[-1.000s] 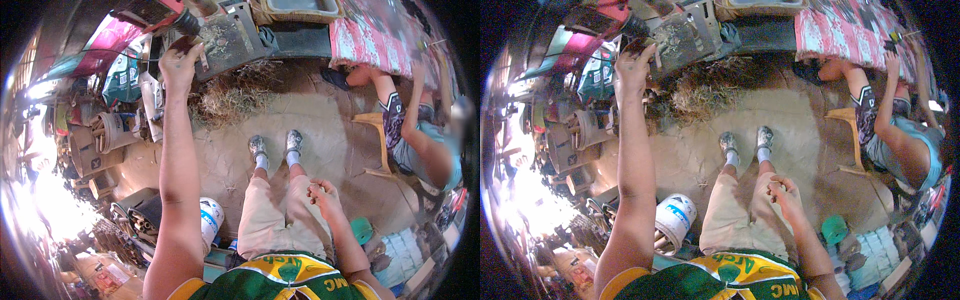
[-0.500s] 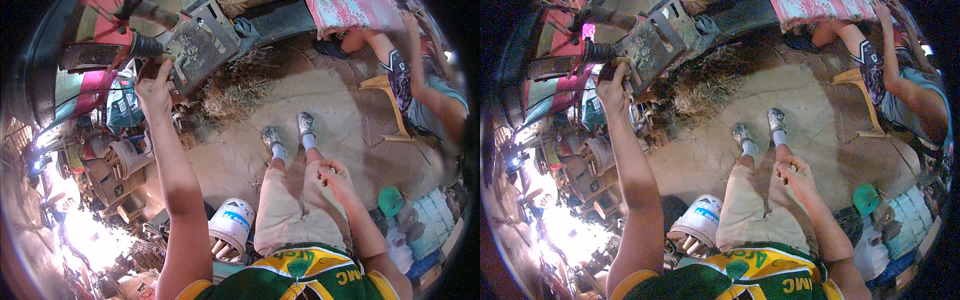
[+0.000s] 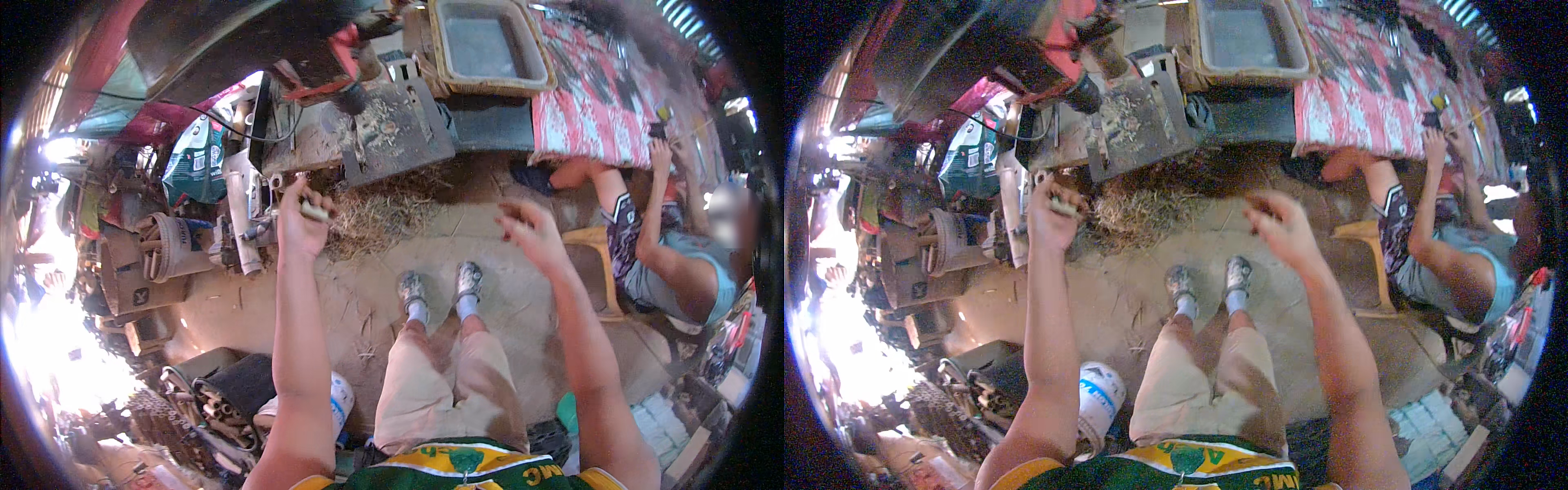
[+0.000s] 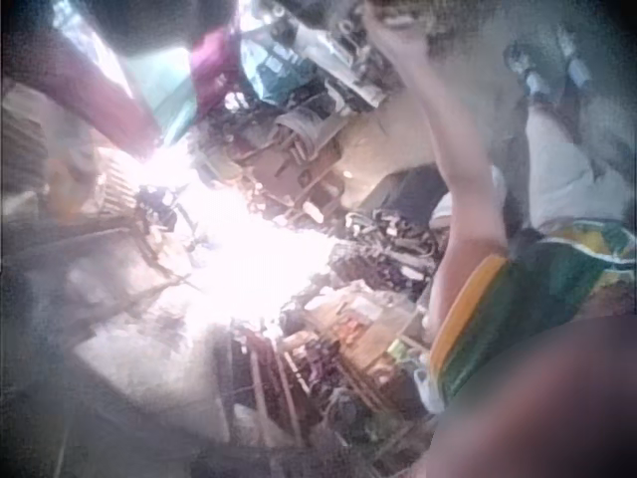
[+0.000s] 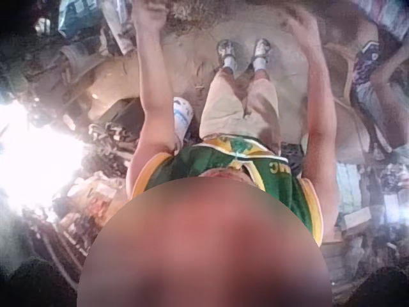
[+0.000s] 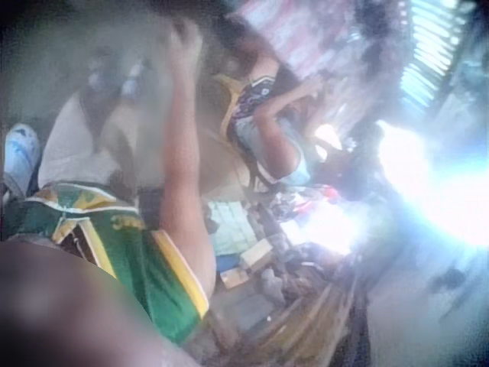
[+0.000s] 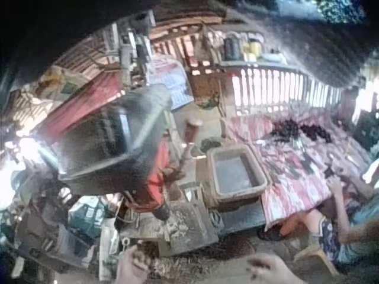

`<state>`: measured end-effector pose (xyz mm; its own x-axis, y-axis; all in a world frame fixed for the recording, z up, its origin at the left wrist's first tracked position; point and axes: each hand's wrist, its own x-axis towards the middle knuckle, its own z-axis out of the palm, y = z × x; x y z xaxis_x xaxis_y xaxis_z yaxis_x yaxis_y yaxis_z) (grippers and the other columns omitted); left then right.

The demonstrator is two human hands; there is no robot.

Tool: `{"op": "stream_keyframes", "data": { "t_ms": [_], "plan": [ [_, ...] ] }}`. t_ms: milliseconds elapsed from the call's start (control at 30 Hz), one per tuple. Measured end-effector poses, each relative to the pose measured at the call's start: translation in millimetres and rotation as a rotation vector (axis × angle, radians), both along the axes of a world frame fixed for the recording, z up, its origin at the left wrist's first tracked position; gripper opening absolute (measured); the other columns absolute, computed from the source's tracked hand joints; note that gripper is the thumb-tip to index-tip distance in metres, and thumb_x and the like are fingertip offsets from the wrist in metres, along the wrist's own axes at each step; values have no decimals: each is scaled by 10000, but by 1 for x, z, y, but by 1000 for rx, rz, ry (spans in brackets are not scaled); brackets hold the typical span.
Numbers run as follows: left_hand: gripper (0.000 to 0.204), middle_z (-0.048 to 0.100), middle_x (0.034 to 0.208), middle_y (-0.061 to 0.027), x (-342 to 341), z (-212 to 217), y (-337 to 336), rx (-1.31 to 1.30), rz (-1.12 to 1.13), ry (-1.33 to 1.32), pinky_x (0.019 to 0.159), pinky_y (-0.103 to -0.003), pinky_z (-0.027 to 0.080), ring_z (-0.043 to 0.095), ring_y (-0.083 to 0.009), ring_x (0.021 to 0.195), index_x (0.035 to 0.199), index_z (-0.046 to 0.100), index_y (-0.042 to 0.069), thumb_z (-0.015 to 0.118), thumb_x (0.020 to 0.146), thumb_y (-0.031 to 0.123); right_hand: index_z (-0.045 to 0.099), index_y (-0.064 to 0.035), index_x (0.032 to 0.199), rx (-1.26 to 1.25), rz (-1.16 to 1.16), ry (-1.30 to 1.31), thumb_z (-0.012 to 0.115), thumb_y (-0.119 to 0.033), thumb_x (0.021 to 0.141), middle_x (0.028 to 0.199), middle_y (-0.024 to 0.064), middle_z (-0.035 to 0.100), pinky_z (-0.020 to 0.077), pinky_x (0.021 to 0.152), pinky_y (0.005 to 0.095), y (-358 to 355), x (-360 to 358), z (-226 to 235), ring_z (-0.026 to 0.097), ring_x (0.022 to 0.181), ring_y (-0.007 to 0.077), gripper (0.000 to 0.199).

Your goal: The person walks to a drill press in a cluttered workshop, picks up small cylindrical wooden pieces, and drills holes in them one by one. After drilling, the person places the finished pieces into a bucket and then moves to a table to handle a black cylindrical object.

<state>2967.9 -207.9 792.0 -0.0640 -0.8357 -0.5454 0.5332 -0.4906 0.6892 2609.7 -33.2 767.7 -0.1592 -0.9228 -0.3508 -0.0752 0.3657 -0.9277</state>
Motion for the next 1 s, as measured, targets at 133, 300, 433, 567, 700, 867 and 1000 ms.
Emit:
{"op": "stream_keyframes", "data": {
  "t_ms": [133,300,433,567,700,867,1000],
  "plan": [
    [343,622,857,-69,-15,-9,8,-51,-229,-297,454,-269,425,561,-128,523,977,597,15,661,952,351,630,38,1176,-187,127,397,672,-121,890,912,98,697,505,762,332,-137,-34,-17,611,861,137,330],
    [405,636,856,-74,-62,-5,5,-247,-286,-372,428,-264,423,518,-102,473,1130,589,-50,676,950,303,646,11,1182,-146,265,668,739,-141,825,1008,166,723,523,820,362,-282,-31,-31,678,878,222,400],
    [423,641,855,-76,-69,1,2,-317,-266,-377,440,-279,443,523,-101,480,1229,557,-65,675,946,226,636,-26,1237,-110,411,332,766,-96,791,1050,137,723,522,812,360,-339,-12,-35,672,874,215,469],
    [510,652,973,-73,-63,5,1,-326,-363,-433,435,-258,444,507,-76,494,1337,505,-61,679,944,214,629,-42,1248,-143,455,430,765,-99,792,1052,131,720,524,806,363,-354,-9,-35,672,876,214,479],
    [581,662,918,-69,-65,4,1,-385,-326,-401,440,-261,440,508,-73,498,1356,472,-115,684,940,230,621,-58,1259,-166,490,508,765,-101,792,1053,124,717,526,799,366,-363,-7,-41,671,878,213,490],
    [490,655,856,-20,-67,1,3,-373,-281,-415,451,-263,429,495,-65,504,1331,551,-32,685,935,223,611,-78,1272,-194,550,597,764,-105,792,1055,116,713,528,791,370,-390,12,-52,671,880,211,505],
    [468,648,852,-17,-68,2,1,-349,-282,-447,451,-258,424,489,-62,504,1319,568,-24,684,933,214,603,-94,1283,-223,590,662,764,-107,793,1056,110,710,530,785,373,-406,24,-60,670,882,210,517]
  ]
}}
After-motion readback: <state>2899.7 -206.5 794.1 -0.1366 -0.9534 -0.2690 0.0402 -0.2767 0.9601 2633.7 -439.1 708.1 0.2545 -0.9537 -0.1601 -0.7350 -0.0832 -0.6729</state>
